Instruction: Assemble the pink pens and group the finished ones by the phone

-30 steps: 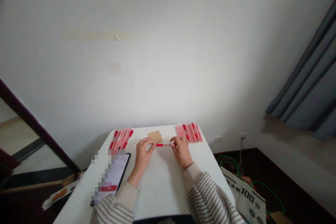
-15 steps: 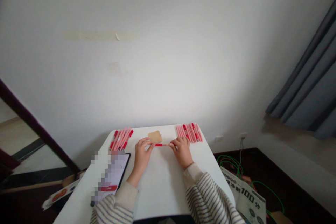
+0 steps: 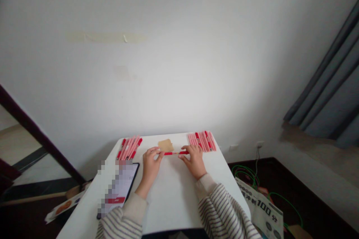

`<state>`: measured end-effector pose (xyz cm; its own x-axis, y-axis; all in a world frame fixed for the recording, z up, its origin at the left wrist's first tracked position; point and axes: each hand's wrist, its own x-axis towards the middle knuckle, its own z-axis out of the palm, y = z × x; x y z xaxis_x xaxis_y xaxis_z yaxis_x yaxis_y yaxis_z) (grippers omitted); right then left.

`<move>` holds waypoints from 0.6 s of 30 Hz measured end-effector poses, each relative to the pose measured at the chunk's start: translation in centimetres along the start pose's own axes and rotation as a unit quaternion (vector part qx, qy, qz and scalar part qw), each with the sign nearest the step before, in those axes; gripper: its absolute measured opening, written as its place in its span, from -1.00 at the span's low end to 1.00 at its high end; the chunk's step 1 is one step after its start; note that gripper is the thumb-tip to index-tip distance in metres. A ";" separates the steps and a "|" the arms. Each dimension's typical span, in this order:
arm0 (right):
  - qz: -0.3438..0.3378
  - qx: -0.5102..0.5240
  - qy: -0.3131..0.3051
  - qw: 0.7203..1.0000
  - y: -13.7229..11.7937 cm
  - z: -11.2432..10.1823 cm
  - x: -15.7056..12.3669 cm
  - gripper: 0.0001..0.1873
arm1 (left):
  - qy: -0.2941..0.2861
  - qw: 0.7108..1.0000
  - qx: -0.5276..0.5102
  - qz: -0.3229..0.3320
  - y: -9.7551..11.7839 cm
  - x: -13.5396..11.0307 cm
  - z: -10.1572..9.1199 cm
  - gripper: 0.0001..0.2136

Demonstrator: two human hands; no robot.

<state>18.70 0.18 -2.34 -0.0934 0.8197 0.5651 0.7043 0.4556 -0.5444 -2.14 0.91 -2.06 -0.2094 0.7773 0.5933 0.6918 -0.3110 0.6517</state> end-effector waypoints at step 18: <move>0.003 0.018 0.022 1.000 0.0 -0.1 0.1 -0.70 | 0.005 1.000 -0.010 0.014 -0.2 -0.1 0.3 -0.81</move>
<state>18.76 0.22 -2.19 -0.0569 0.8070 0.5878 0.6791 0.4629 -0.5697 -2.11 1.07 -2.39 -0.1967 0.7632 0.6156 0.6841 -0.3429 0.6438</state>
